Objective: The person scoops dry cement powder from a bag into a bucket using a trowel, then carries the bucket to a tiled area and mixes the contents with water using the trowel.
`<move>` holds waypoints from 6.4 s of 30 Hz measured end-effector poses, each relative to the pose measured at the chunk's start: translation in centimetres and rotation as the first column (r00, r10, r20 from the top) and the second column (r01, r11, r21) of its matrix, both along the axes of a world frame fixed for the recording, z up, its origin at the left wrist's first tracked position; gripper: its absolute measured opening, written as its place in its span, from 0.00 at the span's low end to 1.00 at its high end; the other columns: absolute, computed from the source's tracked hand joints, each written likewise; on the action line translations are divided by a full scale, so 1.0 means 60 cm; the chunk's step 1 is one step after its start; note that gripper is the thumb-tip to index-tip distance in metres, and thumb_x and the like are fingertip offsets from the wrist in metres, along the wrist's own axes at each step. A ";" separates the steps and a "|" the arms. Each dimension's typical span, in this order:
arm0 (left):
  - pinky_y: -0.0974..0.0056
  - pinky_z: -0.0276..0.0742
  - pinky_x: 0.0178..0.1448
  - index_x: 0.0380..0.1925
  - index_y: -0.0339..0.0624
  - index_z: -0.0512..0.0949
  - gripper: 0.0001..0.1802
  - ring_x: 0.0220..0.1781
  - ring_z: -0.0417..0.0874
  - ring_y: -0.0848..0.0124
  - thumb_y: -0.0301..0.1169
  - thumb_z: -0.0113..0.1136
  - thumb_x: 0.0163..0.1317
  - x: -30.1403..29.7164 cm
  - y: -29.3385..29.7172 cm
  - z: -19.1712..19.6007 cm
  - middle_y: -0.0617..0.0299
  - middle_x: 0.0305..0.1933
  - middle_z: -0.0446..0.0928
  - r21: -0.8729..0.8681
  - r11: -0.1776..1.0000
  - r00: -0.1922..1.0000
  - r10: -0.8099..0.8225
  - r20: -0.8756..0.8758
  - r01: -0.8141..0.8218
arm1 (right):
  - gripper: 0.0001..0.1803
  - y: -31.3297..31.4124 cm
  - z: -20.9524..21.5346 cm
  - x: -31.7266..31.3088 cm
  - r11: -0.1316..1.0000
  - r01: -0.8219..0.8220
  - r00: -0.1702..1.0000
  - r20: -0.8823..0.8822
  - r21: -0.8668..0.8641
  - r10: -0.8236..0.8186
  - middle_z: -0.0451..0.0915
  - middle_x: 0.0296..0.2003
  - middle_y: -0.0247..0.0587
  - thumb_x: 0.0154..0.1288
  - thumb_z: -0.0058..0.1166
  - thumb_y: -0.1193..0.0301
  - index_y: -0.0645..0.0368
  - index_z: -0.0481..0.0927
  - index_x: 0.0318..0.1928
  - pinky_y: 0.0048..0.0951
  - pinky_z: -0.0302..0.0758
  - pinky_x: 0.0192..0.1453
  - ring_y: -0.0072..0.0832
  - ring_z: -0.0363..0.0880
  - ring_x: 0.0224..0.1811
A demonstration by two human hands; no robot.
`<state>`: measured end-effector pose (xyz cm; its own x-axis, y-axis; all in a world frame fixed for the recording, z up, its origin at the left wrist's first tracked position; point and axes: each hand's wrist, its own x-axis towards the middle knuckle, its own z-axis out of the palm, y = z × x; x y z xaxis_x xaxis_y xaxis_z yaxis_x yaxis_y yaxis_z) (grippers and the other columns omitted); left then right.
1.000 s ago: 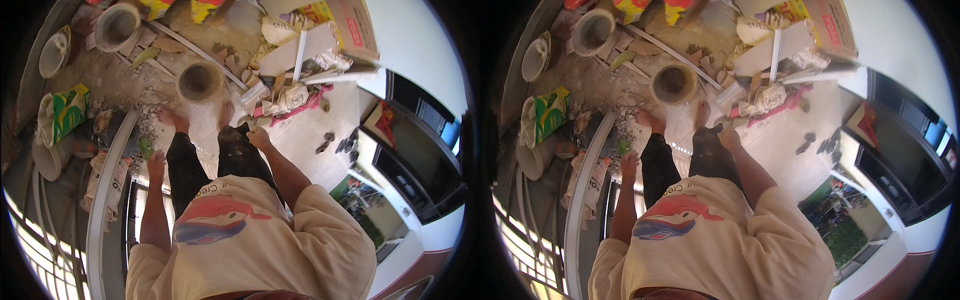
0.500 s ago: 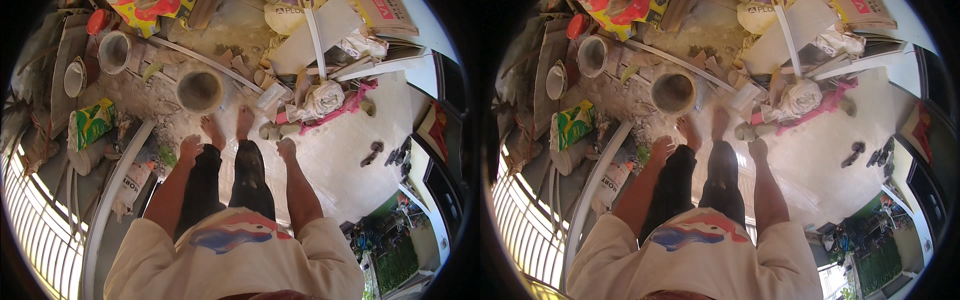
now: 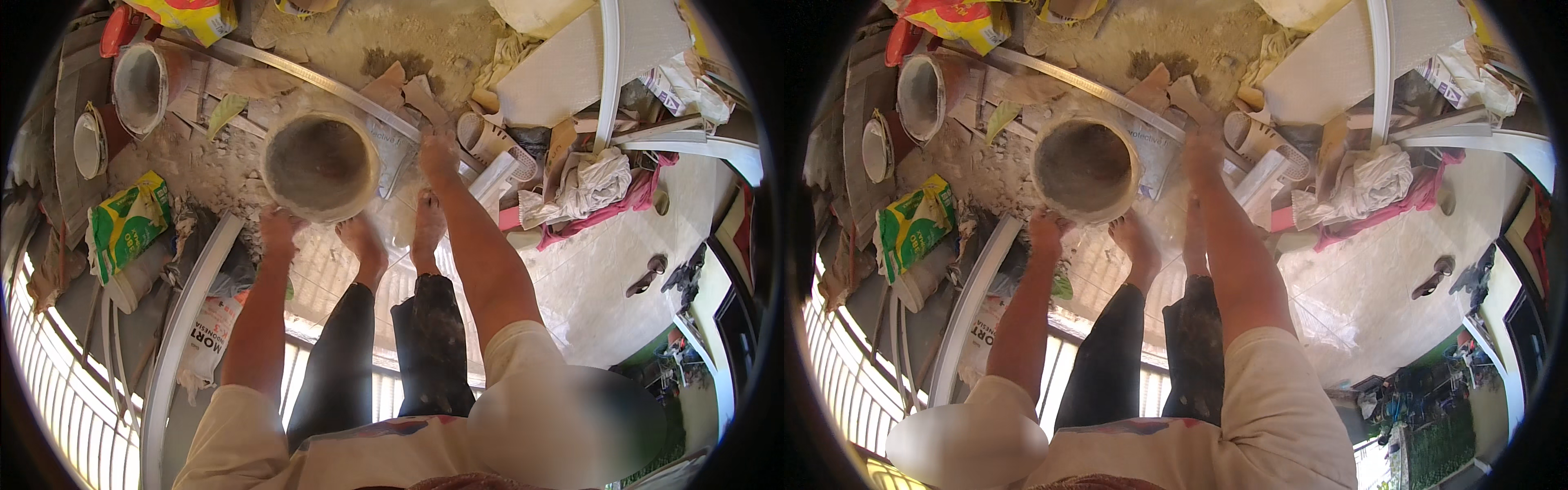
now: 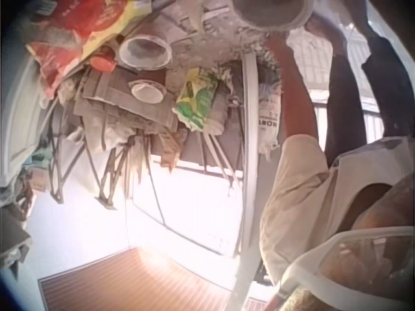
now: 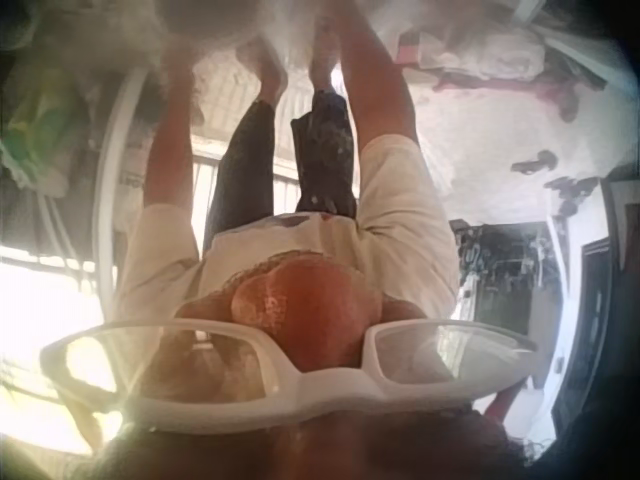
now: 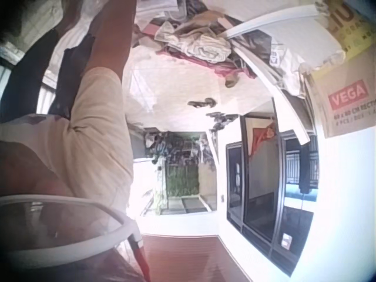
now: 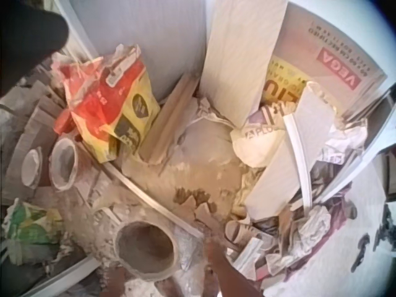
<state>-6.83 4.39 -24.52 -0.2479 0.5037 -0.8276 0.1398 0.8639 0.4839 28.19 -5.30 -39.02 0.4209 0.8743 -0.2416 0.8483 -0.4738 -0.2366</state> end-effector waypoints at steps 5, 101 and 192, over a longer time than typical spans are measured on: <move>0.52 0.91 0.47 0.61 0.38 0.72 0.19 0.42 0.88 0.60 0.21 0.49 0.71 -0.145 0.071 -0.005 0.53 0.47 0.82 0.061 0.979 0.981 -0.191 -0.017 0.192 | 0.18 -0.026 0.012 -0.041 0.980 -0.186 0.971 -0.165 -0.066 0.174 0.83 0.45 0.51 0.66 0.60 0.61 0.57 0.82 0.53 0.49 0.80 0.56 0.51 0.80 0.57; 0.45 0.78 0.49 0.38 0.39 0.86 0.19 0.41 0.85 0.46 0.46 0.67 0.65 -0.694 0.516 0.352 0.48 0.41 0.86 0.353 0.652 0.436 0.039 -0.899 0.670 | 0.17 -0.242 0.707 -0.281 0.736 -0.144 0.967 -0.253 -0.661 -0.038 0.85 0.38 0.54 0.65 0.59 0.59 0.62 0.84 0.36 0.53 0.79 0.50 0.51 0.84 0.43; 0.61 0.84 0.49 0.49 0.37 0.84 0.15 0.43 0.89 0.61 0.30 0.67 0.64 0.040 -0.170 0.292 0.51 0.43 0.86 -0.154 0.719 0.735 -0.670 0.106 0.678 | 0.43 0.330 0.024 0.309 0.918 -0.185 0.938 -0.341 -0.352 0.059 0.71 0.69 0.65 0.70 0.60 0.48 0.64 0.65 0.74 0.48 0.65 0.77 0.57 0.69 0.72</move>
